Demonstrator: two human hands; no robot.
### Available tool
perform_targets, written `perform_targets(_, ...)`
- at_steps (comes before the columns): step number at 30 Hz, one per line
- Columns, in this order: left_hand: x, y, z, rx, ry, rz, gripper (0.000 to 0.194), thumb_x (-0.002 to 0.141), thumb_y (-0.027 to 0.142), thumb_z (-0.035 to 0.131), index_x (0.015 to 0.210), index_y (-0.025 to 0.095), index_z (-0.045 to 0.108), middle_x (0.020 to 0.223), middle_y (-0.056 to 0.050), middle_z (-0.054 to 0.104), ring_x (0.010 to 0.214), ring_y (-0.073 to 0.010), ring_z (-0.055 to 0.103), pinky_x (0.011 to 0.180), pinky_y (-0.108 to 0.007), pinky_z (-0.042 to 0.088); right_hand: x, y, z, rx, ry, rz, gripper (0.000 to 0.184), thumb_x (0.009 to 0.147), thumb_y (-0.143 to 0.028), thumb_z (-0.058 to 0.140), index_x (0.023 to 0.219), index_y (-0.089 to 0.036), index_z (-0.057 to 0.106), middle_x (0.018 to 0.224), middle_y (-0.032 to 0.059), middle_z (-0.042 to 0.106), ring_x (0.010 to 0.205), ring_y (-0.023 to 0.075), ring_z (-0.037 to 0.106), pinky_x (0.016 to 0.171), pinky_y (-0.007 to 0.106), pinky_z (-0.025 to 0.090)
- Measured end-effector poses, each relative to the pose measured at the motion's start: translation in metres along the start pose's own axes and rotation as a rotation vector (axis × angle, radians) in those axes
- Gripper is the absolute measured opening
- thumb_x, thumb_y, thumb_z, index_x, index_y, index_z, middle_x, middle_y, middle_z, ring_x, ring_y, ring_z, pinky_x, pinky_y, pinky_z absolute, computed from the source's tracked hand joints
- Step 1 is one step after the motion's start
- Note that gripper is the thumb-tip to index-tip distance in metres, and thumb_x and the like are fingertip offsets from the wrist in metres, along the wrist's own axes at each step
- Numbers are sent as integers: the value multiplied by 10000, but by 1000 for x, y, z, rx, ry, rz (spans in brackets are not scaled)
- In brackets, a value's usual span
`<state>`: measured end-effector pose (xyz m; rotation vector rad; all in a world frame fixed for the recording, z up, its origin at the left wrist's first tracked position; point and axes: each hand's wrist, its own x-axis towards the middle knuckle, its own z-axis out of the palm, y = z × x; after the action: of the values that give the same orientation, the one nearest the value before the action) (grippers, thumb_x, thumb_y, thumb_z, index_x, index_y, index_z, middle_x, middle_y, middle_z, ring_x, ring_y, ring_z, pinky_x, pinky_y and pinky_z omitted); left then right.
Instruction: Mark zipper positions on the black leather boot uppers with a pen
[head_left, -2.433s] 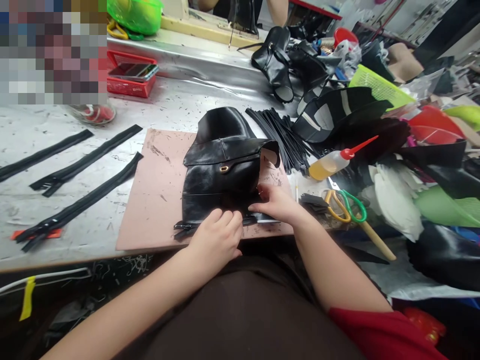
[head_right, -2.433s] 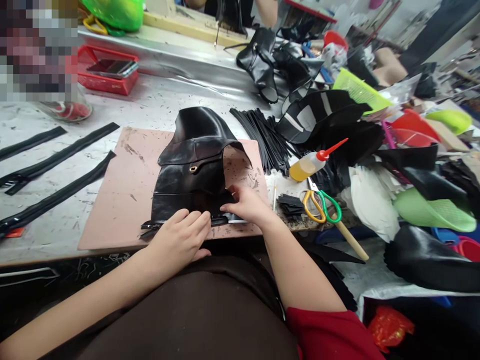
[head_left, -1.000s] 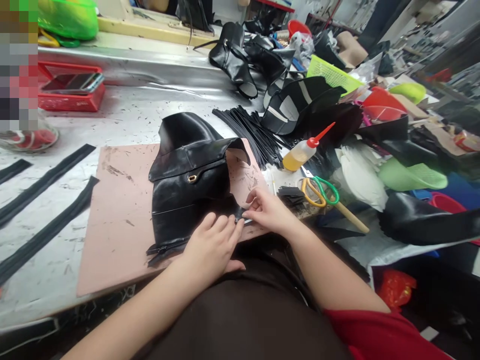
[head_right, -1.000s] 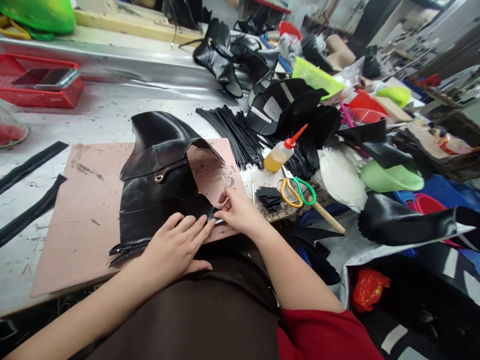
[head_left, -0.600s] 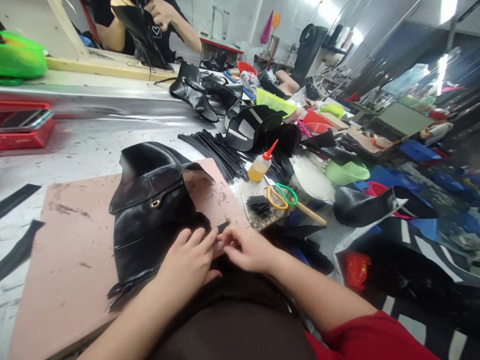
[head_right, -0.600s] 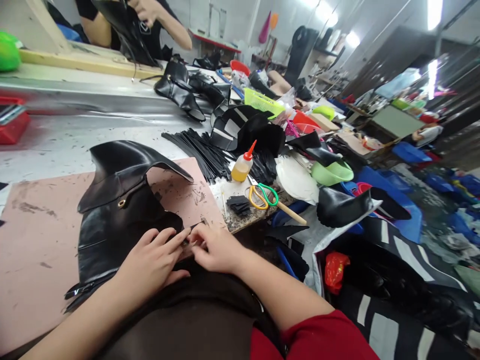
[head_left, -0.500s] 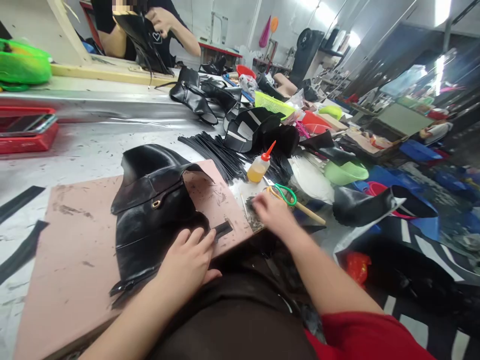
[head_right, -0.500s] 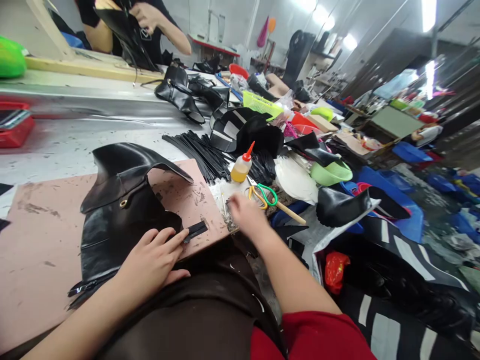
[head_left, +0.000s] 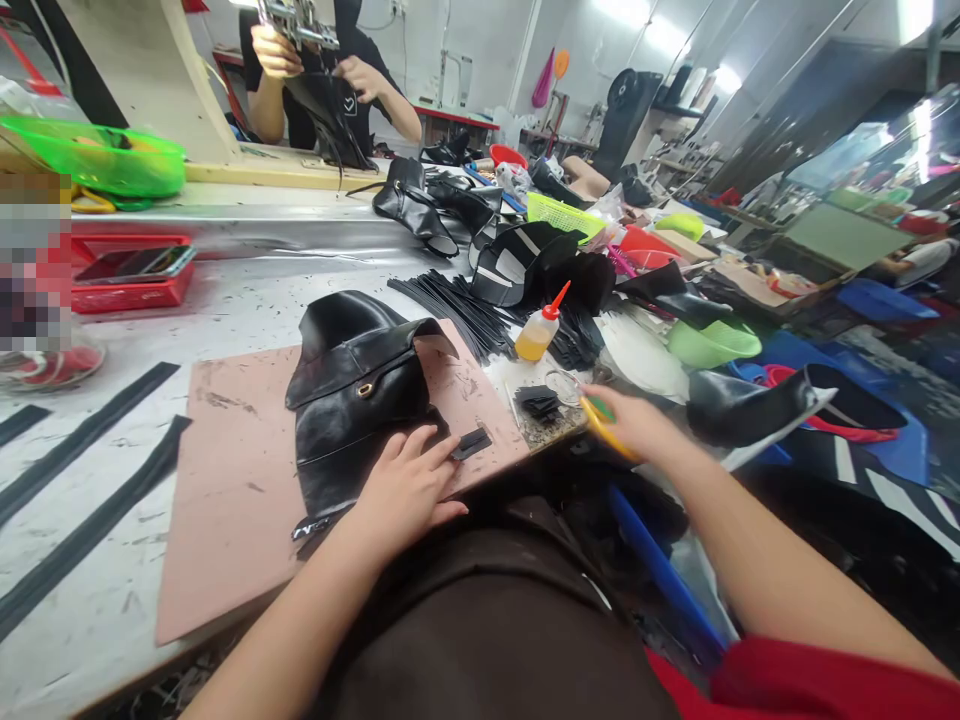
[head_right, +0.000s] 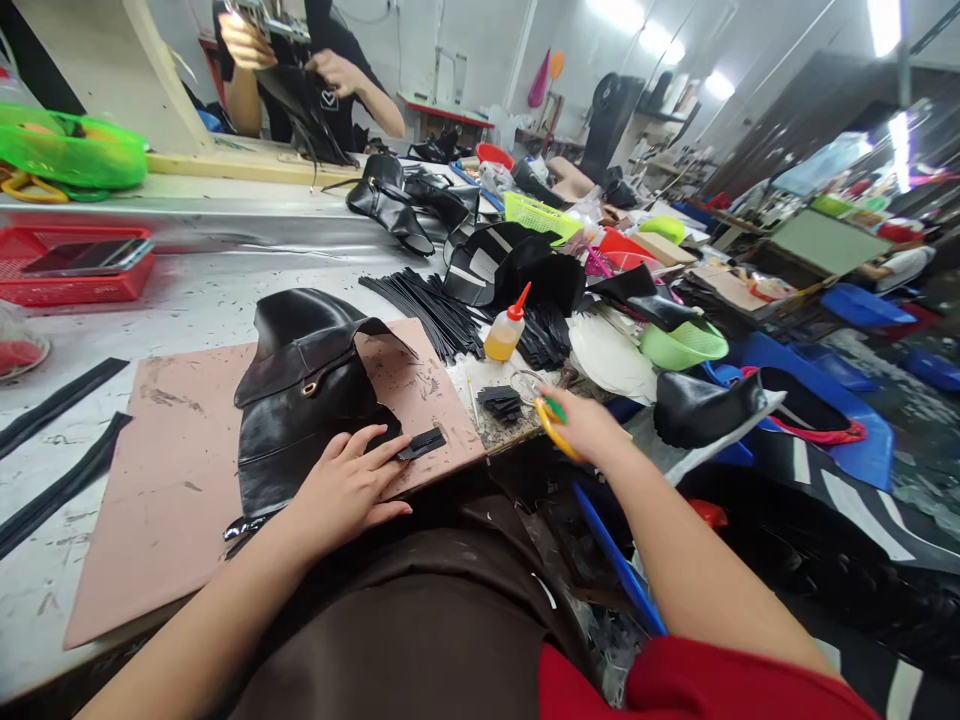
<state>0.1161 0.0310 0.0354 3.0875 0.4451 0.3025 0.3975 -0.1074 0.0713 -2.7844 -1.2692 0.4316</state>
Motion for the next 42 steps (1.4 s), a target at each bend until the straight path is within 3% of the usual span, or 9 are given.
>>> perform_targets(2, -1, -2, 2, -4, 27, 31, 382, 749, 501, 573, 1014, 236, 648, 1238, -32, 561, 1167, -261, 443, 877, -383, 357, -38, -6, 21, 296, -126, -149, 549, 719, -271, 549, 1247, -202, 414, 787, 17, 580, 696, 191, 565, 681, 325, 452)
perform_targets(5, -3, -1, 9, 17, 103, 68, 365, 759, 466, 571, 1004, 208, 648, 1235, -44, 563, 1178, -255, 436, 906, -375, 337, -85, -23, 49, 659, -405, -218, 444, 769, -435, 514, 1143, -205, 446, 711, -14, 521, 616, 142, 507, 590, 276, 442)
perform_targets(7, -5, 0, 15, 37, 171, 88, 389, 755, 472, 568, 1011, 189, 644, 1232, -50, 564, 1182, -255, 433, 915, -371, 325, -100, -37, 59, 786, -579, -211, 492, 788, -557, 445, 1123, -198, 435, 680, -23, 488, 580, 120, 477, 556, 256, 419)
perform_targets(9, -7, 0, 21, 53, 232, 101, 413, 751, 480, 566, 1018, 174, 641, 1226, -56, 569, 1178, -258, 438, 915, -369, 316, -103, -49, 65, 836, -633, -201, 562, 777, -636, 397, 1123, -193, 420, 662, -32, 466, 547, 103, 448, 533, 242, 391)
perform_targets(18, -10, -1, 24, 45, 317, 54, 414, 738, 481, 570, 993, 162, 642, 1193, -68, 591, 1133, -268, 470, 877, -374, 313, -77, -95, 82, 789, -552, -168, 596, 735, -703, 350, 1048, -202, 427, 588, -58, 440, 460, 83, 414, 447, 212, 353)
perform_targets(25, -8, 0, 24, 43, 299, 44, 431, 724, 484, 580, 995, 154, 643, 1198, -68, 587, 1107, -269, 478, 874, -380, 305, -77, -93, 94, 771, -438, -200, 488, 790, -619, 341, 1021, -200, 439, 544, -66, 428, 420, 79, 405, 439, 210, 357)
perform_targets(33, -8, 0, 25, 51, 292, 47, 440, 736, 488, 568, 1016, 156, 637, 1211, -57, 579, 1107, -261, 477, 866, -382, 303, -71, -91, 86, 704, -508, -227, 476, 800, -571, 381, 1104, -206, 416, 611, -48, 436, 494, 98, 442, 486, 225, 388)
perform_targets(42, -7, -1, 28, 74, 272, 38, 443, 741, 483, 559, 1023, 150, 635, 1209, -58, 581, 1100, -260, 480, 859, -387, 305, -72, -92, 90, 710, -389, -245, 353, 816, -487, 430, 1011, -200, 498, 617, -28, 464, 499, 103, 456, 454, 209, 339)
